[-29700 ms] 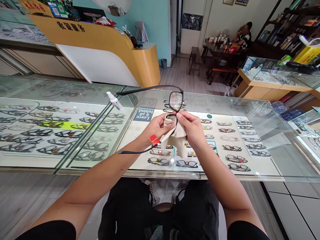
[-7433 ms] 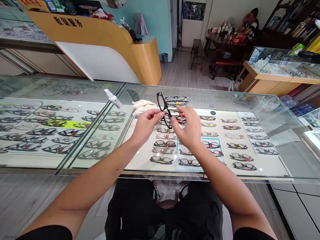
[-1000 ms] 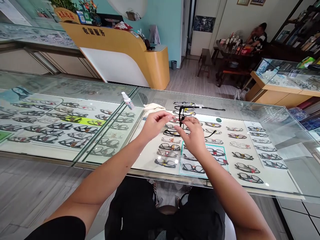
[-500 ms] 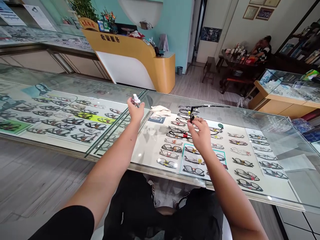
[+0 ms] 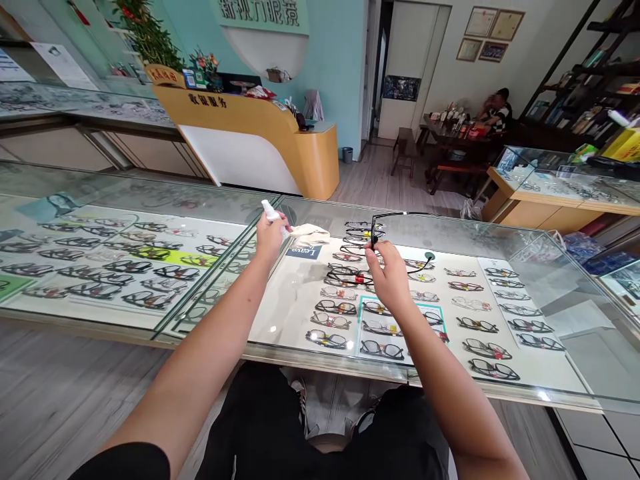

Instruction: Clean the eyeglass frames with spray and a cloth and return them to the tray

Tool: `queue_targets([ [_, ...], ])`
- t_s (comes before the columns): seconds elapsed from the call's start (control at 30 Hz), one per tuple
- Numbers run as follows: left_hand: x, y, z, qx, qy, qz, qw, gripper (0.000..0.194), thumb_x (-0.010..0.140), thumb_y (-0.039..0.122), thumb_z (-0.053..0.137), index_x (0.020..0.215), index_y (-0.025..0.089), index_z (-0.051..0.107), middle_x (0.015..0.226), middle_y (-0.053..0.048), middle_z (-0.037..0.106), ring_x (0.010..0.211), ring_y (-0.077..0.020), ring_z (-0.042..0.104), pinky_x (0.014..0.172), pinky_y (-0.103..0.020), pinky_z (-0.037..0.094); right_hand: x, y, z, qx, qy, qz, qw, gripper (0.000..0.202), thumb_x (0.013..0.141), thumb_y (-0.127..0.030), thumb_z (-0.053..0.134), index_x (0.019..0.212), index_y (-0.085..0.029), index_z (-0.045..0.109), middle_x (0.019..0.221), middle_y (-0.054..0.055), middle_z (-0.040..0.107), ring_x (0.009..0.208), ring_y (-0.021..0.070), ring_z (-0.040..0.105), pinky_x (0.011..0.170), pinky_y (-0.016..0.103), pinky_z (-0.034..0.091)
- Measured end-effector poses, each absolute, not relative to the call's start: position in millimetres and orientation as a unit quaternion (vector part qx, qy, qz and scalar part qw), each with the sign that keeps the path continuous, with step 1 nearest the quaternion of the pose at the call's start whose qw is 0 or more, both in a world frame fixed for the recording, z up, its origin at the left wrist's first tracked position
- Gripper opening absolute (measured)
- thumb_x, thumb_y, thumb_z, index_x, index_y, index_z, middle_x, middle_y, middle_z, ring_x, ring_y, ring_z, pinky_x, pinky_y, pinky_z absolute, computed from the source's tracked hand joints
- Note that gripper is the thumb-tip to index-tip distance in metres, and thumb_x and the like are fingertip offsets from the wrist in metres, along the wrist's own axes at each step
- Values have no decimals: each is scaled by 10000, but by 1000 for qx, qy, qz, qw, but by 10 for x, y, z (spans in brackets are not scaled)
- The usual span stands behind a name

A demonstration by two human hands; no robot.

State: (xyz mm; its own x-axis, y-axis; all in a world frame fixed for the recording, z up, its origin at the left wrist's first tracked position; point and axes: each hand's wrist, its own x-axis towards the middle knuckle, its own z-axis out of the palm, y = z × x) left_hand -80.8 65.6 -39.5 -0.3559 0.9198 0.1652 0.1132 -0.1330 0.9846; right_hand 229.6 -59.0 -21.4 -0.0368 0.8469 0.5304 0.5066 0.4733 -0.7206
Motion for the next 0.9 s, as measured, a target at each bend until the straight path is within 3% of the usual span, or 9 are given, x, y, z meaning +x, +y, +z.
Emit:
queue_targets([
  [0.1, -549, 440, -221, 467, 480, 592, 448, 243, 720, 337, 643, 884, 249, 486, 756, 10, 480, 689, -166, 523, 768, -375, 561, 2296, -621, -181, -469, -689, 188, 519, 298, 1108, -503, 523, 1055, -264, 692, 1193, 114, 767, 1115, 290, 706, 1003, 478, 549],
  [0.17, -416, 276, -131, 423, 342, 570, 616, 306, 673, 317, 727, 867, 252, 500, 763, 14, 460, 694, -162, 488, 714, -368, 545, 2289, -636, -168, -462, -679, 215, 528, 303, 1099, -524, 536, 1020, -265, 670, 1207, 115, 768, 1127, 289, 714, 1005, 475, 568],
  [0.27, -293, 85, -52, 399, 259, 497, 726, 370, 623, 285, 841, 828, 250, 535, 751, 3, 456, 682, -161, 450, 571, -292, 418, 2269, -660, -146, -464, -668, 256, 522, 313, 1089, -546, 549, 1015, -265, 666, 1213, 106, 771, 1119, 280, 725, 1009, 463, 580],
  [0.33, -246, 14, -33, 404, 241, 458, 754, 403, 632, 407, 881, 765, 241, 539, 712, -4, 427, 651, -159, 413, 524, -275, 327, 2253, -684, -120, -462, -671, 273, 512, 309, 1089, -538, 549, 1048, -263, 686, 1192, 97, 766, 1113, 274, 719, 1013, 453, 575],
  [0.4, -215, -24, -33, 414, 230, 426, 771, 551, 679, 695, 830, 695, 238, 523, 667, -10, 393, 617, -165, 389, 502, -287, 291, 2239, -718, -86, -455, -679, 287, 499, 307, 1095, -515, 536, 1081, -260, 705, 1169, 88, 754, 1119, 270, 705, 1009, 443, 566],
  [0.5, -177, -54, -44, 433, 232, 386, 781, 787, 676, 1027, 599, 616, 251, 481, 602, -12, 357, 569, -174, 369, 484, -311, 276, 2225, -767, -32, -445, -684, 311, 487, 310, 1103, -485, 507, 1098, -257, 718, 1148, 76, 746, 1131, 267, 688, 1015, 435, 548],
  [0.6, -134, -78, -53, 458, 238, 366, 774, 854, 640, 1117, 474, 576, 266, 461, 566, -21, 362, 552, -188, 382, 484, -337, 295, 2217, -792, 8, -440, -688, 322, 479, 311, 1100, -487, 511, 1083, -260, 724, 1139, 73, 743, 1138, 269, 682, 1021, 437, 537],
  [0.73, -54, -119, -79, 547, 259, 451, 656, 795, 729, 1022, 541, 618, 238, 611, 613, -56, 498, 596, -199, 473, 574, -372, 393, 2220, -808, 37, -420, -697, 352, 463, 330, 1092, -511, 549, 983, -254, 723, 1136, 72, 741, 1147, 270, 682, 1029, 432, 527],
  [0.9, 24, -161, -133, 666, 308, 478, 482, 693, 844, 872, 589, 624, 215, 610, 635, -36, 538, 623, -167, 464, 634, -341, 371, 2230, -845, 41, -385, -709, 437, 398, 390, 1117, -542, 517, 1160, -251, 774, 1149, 69, 759, 1070, 246, 677, 1006, 410, 527],
])
